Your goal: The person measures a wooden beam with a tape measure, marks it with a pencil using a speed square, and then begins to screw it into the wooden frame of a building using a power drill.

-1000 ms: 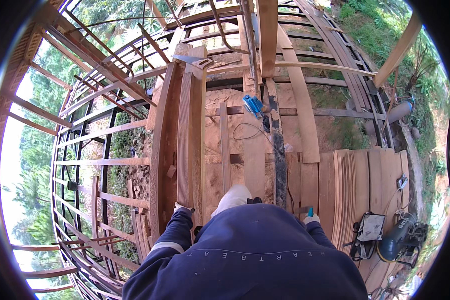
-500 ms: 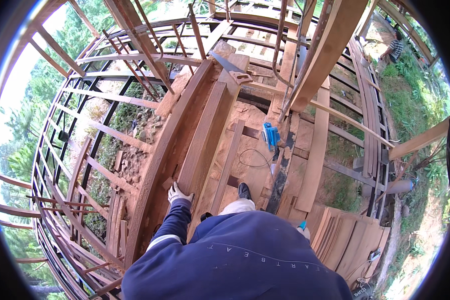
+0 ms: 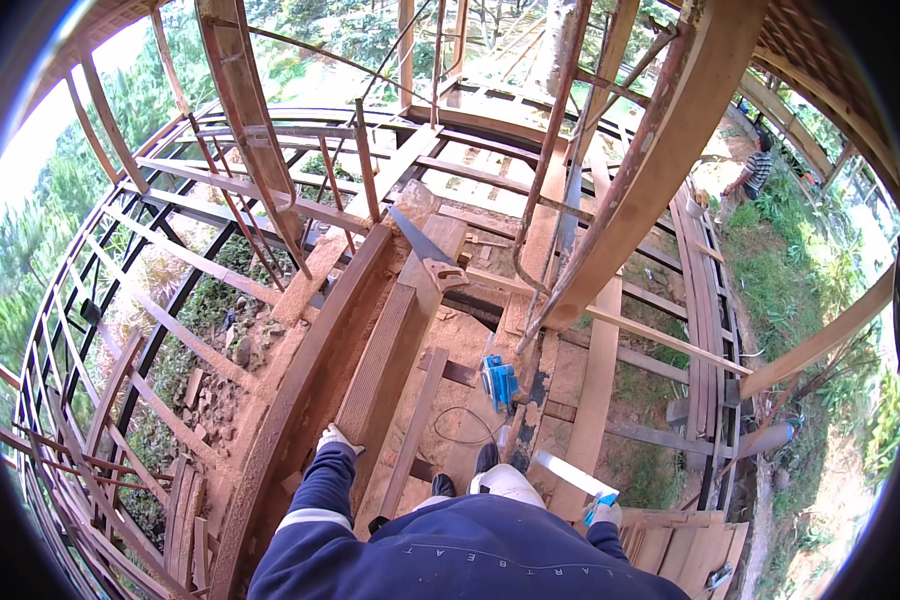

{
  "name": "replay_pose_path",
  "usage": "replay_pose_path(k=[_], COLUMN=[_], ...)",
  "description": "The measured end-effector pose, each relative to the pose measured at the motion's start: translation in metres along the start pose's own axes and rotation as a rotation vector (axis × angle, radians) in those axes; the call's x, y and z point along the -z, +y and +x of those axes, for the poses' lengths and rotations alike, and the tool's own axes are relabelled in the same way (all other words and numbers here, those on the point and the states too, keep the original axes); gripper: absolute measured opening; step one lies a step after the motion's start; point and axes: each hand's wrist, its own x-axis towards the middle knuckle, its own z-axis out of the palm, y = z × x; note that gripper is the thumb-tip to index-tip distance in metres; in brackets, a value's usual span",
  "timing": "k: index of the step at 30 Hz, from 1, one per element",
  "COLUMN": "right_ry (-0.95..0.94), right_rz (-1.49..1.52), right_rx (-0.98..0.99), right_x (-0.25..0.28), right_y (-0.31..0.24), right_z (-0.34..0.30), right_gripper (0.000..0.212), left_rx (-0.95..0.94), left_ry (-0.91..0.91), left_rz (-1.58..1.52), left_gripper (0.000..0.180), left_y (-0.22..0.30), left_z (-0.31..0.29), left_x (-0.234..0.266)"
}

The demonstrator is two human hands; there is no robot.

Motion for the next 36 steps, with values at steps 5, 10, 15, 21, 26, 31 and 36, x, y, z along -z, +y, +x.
replay_pose_path(k=[5,10,15,21,26,31,36], right_ry=[0.377,0.304,0.069,-0.081,-0.189,-0.446,-0.470], right_rz=[-1.118,-0.986,-0.622,-0.717,-0.611,-0.522,-0.709], right_rx=[0.228,0.129,0.049,0.030,-0.163,-0.333,-0.303], right_x=[-0.107,-0.156,-0.232,-0.379,-0.484,-0.548,-0.585], right_y=[-0.001,-0.016,-0.049,-0.062,-0.046,-0.007,0.033], right_z=[-0.005,0.055,0.150,0.187,0.194,0.227,0.253], right_gripper=[0.009,0.011,0.004,0.014,0.016,0.018,0.012], left_rx=[0.036,0.059,0.161,0.204,0.125,0.123,0.084], left_ry=[-0.031,-0.035,-0.078,0.109,0.367,0.355,0.667], left_rz=[-0.021,-0.008,-0.063,-0.238,-0.355,-0.311,-0.292], left_gripper=[0.111,0.114,0.116,0.095,0.068,0.047,0.041], left_y=[-0.009,-0.017,-0.016,0.029,0.120,0.199,0.238], left_z=[-0.008,-0.007,-0.033,-0.006,0.077,0.160,0.208], left_x=[0.006,-0.010,0.007,0.025,0.030,0.069,0.059])
